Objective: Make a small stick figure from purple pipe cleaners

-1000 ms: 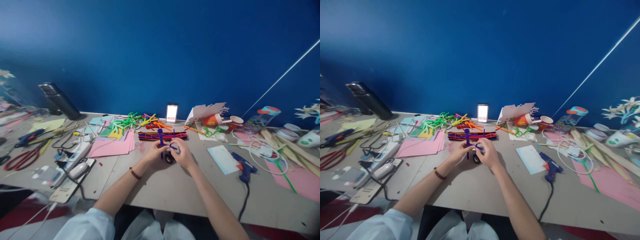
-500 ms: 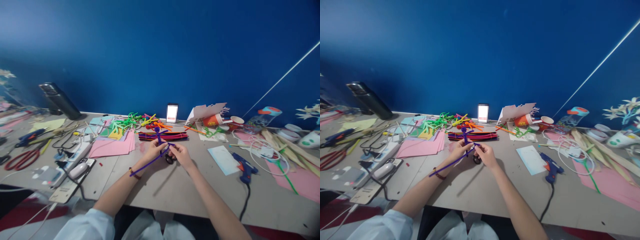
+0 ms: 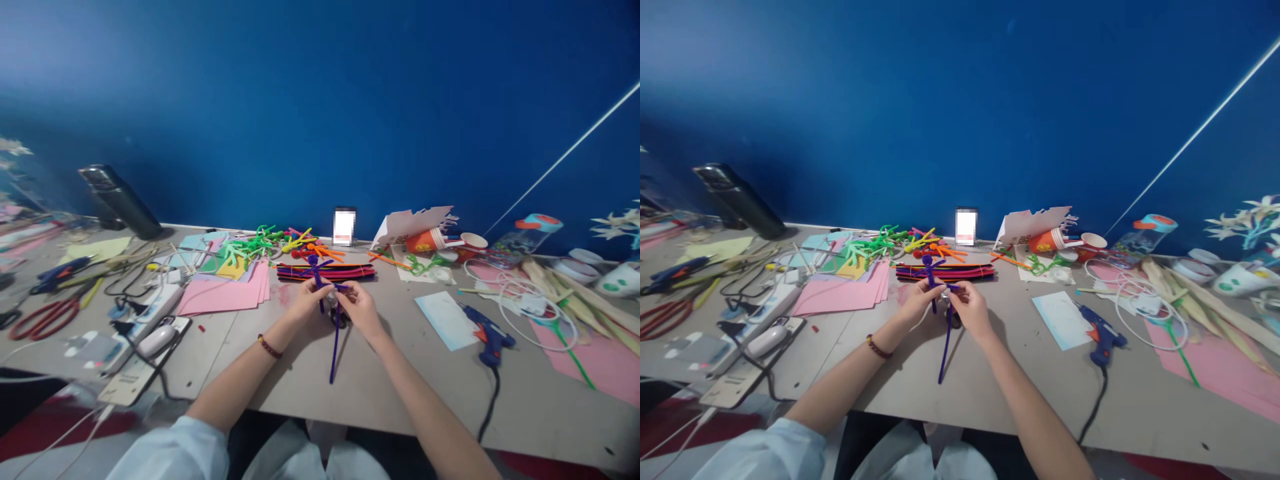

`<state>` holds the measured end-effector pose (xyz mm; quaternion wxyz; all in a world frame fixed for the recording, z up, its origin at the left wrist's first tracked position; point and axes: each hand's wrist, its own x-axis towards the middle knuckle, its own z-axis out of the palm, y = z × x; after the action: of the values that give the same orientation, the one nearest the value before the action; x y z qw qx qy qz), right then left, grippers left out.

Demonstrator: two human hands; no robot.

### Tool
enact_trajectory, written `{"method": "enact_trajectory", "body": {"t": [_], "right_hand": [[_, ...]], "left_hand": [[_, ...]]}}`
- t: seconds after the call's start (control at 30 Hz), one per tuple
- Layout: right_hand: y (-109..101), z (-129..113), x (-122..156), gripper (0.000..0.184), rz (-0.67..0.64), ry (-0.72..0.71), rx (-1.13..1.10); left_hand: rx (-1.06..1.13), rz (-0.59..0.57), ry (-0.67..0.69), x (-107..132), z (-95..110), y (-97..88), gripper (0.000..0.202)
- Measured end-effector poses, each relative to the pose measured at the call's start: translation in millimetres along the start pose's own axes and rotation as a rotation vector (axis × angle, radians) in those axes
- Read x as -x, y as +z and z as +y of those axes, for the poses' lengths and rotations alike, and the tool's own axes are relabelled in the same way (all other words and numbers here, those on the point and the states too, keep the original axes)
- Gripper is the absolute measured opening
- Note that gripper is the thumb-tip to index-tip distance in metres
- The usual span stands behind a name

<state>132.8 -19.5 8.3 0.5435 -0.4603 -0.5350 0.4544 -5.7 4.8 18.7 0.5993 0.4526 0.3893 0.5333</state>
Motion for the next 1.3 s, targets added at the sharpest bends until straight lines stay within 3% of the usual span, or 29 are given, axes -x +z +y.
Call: {"method": "enact_trajectory", "body": {"t": [0.2,0.3,0.43,0.57,0.63,0.8,1.1,1.2,1.3], "right_hand": [[-0.9,3.4,-5.0,0.031,-0.059,0.145,-0.1],[-1.5,3.6,-1.9,0.024,-0.016,-0.001,0.051],[-3.2,1.2,5.0,0.012,0.111,-0.25,0.504],[-5.5,-4.2,8.0,0.013,0.254,-0.357,0.688],[-6.4,-7.1,8.0,0.02,0.285,-0.381,0.681],[-7.3,-11.1,6.1,0.018,0.195,-0.371,0.557],[-9.3,0.7,-3.3,0.031,0.22,-0.149,0.251],[-9.0,6.3,-5.5,0.031,0.179,-0.015,0.128],[-6.7,6.6,-6.4,0.029,0.202,0.021,-0.005]], "left_hand": [[-0.021,0.037,0.04,-1.0,0.9,-0.2,0.022],[-0.049,0.053,0.05,-1.3,1.1,-0.6,0.023],[-0.068,0.029,0.033,1.8,2.2,3.0,0.025],[-0.045,0.016,-0.013,4.6,2.7,5.6,0.029],[-0.062,0.008,-0.004,3.9,1.7,4.4,0.029],[-0.133,-0.058,0.073,-0.1,-2.1,-0.4,0.023],[-0.202,-0.106,0.088,3.4,-1.9,1.3,0.025],[-0.202,-0.119,0.083,4.3,-0.6,1.6,0.026],[-0.178,-0.131,0.066,4.8,-0.4,2.4,0.026]]}}
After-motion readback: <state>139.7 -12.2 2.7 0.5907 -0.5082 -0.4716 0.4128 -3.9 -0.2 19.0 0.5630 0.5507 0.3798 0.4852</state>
